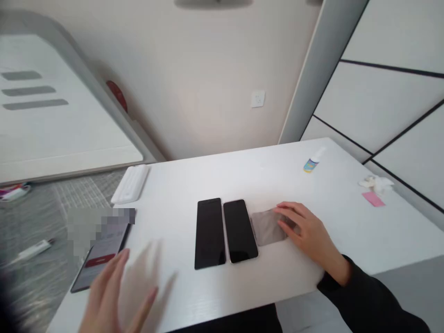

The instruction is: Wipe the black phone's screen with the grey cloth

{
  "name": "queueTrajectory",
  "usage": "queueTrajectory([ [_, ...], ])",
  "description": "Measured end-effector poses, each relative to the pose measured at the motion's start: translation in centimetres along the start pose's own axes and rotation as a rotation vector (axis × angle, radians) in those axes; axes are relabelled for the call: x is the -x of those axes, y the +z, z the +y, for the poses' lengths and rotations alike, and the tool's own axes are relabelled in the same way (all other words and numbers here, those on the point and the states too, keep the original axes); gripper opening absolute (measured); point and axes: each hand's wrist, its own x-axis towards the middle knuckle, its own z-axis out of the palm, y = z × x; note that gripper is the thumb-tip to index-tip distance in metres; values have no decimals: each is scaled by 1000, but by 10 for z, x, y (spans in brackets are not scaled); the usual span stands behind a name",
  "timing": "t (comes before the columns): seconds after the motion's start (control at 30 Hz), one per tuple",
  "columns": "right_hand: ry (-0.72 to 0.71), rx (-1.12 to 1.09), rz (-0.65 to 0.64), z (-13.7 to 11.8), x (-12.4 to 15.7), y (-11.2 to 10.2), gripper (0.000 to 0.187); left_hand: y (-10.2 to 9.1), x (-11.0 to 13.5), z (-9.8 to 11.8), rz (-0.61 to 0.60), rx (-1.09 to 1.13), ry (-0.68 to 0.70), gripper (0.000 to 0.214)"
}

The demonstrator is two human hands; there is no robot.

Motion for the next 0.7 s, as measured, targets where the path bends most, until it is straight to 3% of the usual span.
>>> queueTrajectory([
  [0.1, -13, 13, -62, -1, -8, 4, 29, 23, -7, 61, -152, -7, 183, 74],
  [0.13, -30, 15, -71, -4, -13, 4, 27, 30, -12, 78, -147, -44, 280, 74],
  [0.23, -57, 29, -62, -7, -24, 5, 17, 49, -27, 108, -222, -154, 480, 76],
  [0.4, -39, 21, -67, 2, -26, 4, 16, 62, -35, 103, -265, -272, 556, 69],
  [0.57, 114, -100, -106, -3, -35, -1, 17, 56, -47, 79, -253, -327, 527, 63],
  [0.7, 245, -324, -49, -14, -50, -6, 24, 49, -57, 67, -210, -337, 486, 60],
])
